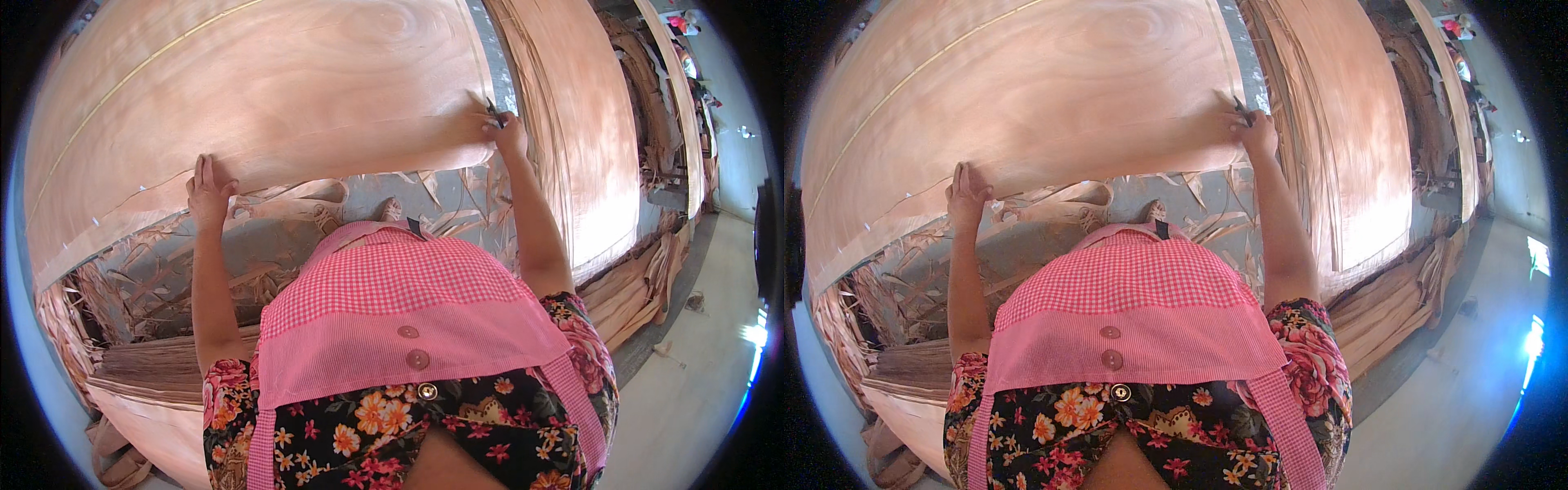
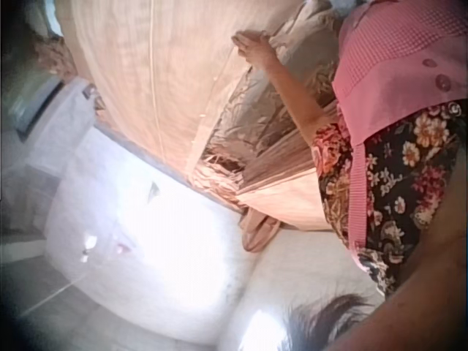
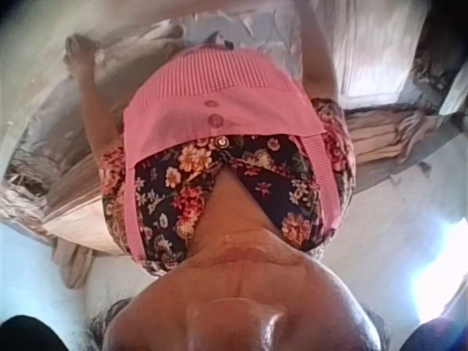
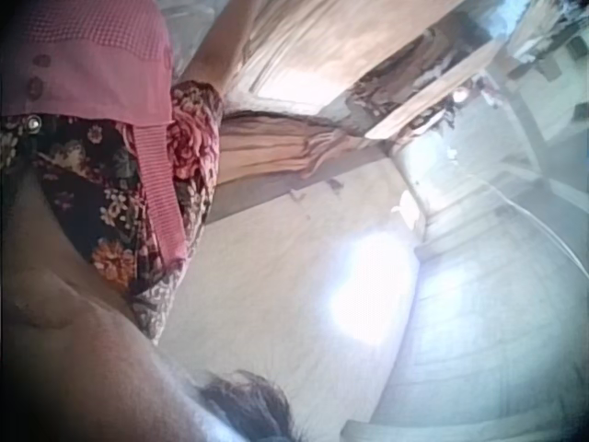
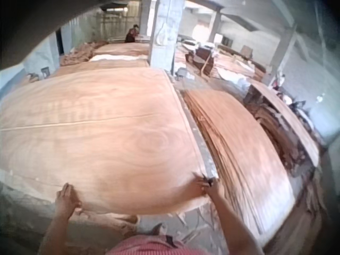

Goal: The person cuts thin sheets of wood veneer using a utility knife and a long straightedge. They measure and align the tool against the sheets, make long straight cuts, and stack the trimmed veneer.

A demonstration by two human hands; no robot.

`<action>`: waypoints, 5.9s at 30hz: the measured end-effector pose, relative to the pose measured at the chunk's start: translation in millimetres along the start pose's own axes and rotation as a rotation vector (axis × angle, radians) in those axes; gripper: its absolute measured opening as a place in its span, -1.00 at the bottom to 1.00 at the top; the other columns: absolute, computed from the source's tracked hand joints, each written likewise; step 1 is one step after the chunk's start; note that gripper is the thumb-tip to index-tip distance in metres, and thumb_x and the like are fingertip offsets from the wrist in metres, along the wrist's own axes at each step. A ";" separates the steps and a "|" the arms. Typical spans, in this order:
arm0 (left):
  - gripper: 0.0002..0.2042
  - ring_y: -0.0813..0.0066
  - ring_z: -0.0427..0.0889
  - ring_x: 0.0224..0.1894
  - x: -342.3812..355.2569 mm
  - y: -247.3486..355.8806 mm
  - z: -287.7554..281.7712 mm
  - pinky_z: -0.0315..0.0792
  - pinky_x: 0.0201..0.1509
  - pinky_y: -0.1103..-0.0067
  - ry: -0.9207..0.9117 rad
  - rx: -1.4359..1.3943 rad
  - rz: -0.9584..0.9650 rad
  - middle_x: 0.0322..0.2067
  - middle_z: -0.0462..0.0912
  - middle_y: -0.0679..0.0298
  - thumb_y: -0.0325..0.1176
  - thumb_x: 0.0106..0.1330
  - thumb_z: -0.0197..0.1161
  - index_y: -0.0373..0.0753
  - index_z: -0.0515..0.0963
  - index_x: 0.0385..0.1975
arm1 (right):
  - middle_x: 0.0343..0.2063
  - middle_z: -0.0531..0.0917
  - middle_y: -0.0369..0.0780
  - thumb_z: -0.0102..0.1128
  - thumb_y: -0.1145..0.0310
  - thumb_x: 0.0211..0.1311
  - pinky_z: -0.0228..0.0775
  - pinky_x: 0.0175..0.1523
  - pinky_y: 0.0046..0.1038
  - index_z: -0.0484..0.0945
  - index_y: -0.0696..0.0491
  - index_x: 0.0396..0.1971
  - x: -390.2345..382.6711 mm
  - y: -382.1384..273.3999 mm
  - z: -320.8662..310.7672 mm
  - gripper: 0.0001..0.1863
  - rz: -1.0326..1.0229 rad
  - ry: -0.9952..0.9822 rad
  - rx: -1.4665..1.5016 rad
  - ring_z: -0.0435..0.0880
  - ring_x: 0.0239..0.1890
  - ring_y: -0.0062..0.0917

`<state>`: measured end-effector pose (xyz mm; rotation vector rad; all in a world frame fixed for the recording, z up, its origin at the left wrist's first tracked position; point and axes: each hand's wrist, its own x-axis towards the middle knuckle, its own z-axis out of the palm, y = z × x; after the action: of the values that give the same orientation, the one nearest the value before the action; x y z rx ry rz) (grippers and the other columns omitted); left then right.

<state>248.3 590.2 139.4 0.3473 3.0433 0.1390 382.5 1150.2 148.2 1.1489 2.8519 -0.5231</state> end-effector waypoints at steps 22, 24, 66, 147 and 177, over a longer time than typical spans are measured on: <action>-0.23 0.13 0.19 0.12 -22.4 -29.0 -3.6 0.17 0.13 0.30 0.176 -0.094 -0.008 0.19 0.07 0.26 -0.19 -0.17 0.34 0.00 0.14 0.15 | -0.39 0.54 -0.18 0.04 0.60 0.00 0.27 -0.43 -0.70 0.36 0.09 -0.50 -113.1 -31.2 -120.4 -0.90 -0.210 -0.138 0.921 0.46 -0.51 -0.69; -0.25 0.17 0.10 0.18 -21.1 -43.3 -11.0 0.08 0.19 0.31 0.203 -0.042 0.072 0.20 0.06 0.27 -0.24 -0.16 0.34 -0.05 0.16 0.13 | -0.37 0.52 -0.15 0.02 0.64 -0.04 0.29 -0.41 -0.66 0.32 0.06 -0.50 -136.8 -44.4 -129.4 -0.85 -0.210 -0.150 0.866 0.47 -0.47 -0.64; -0.81 0.34 0.46 -0.33 6.6 -116.6 -6.2 0.37 -0.39 0.40 0.294 0.444 0.185 -0.41 0.44 0.26 -0.30 0.00 0.08 -0.15 0.36 -0.38 | -0.18 0.53 -0.22 0.04 0.40 0.06 0.33 -0.07 -0.42 0.44 -0.02 -0.12 -150.2 -159.4 2.6 -0.68 -0.294 -0.030 0.020 0.47 -0.11 -0.41; -0.02 0.30 0.03 0.24 -60.2 -478.1 64.2 -0.25 0.23 0.09 0.518 -0.541 -0.341 0.16 0.15 0.16 0.21 -0.26 0.26 -0.26 0.04 0.16 | -0.18 0.54 -0.22 -0.13 0.45 0.03 0.34 -0.12 -0.44 0.44 -0.12 -0.09 -410.8 -754.9 368.6 -0.61 -1.585 -0.447 -0.136 0.51 -0.18 -0.36; -0.31 0.03 -0.19 0.28 81.1 601.8 455.3 -0.33 0.25 0.11 0.172 -0.419 0.069 0.23 -0.13 -0.02 -0.13 0.18 0.00 -0.40 -0.11 0.19 | -0.22 0.55 -0.31 -0.14 0.50 0.01 0.45 -0.38 -0.39 0.38 -0.29 -0.05 261.3 242.7 276.3 -0.52 -0.977 -0.259 -0.280 0.59 -0.35 -0.34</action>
<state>341.3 1229.7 -258.7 0.4225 3.0537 0.8346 328.3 1401.3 -222.6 -0.3855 2.9197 -0.2198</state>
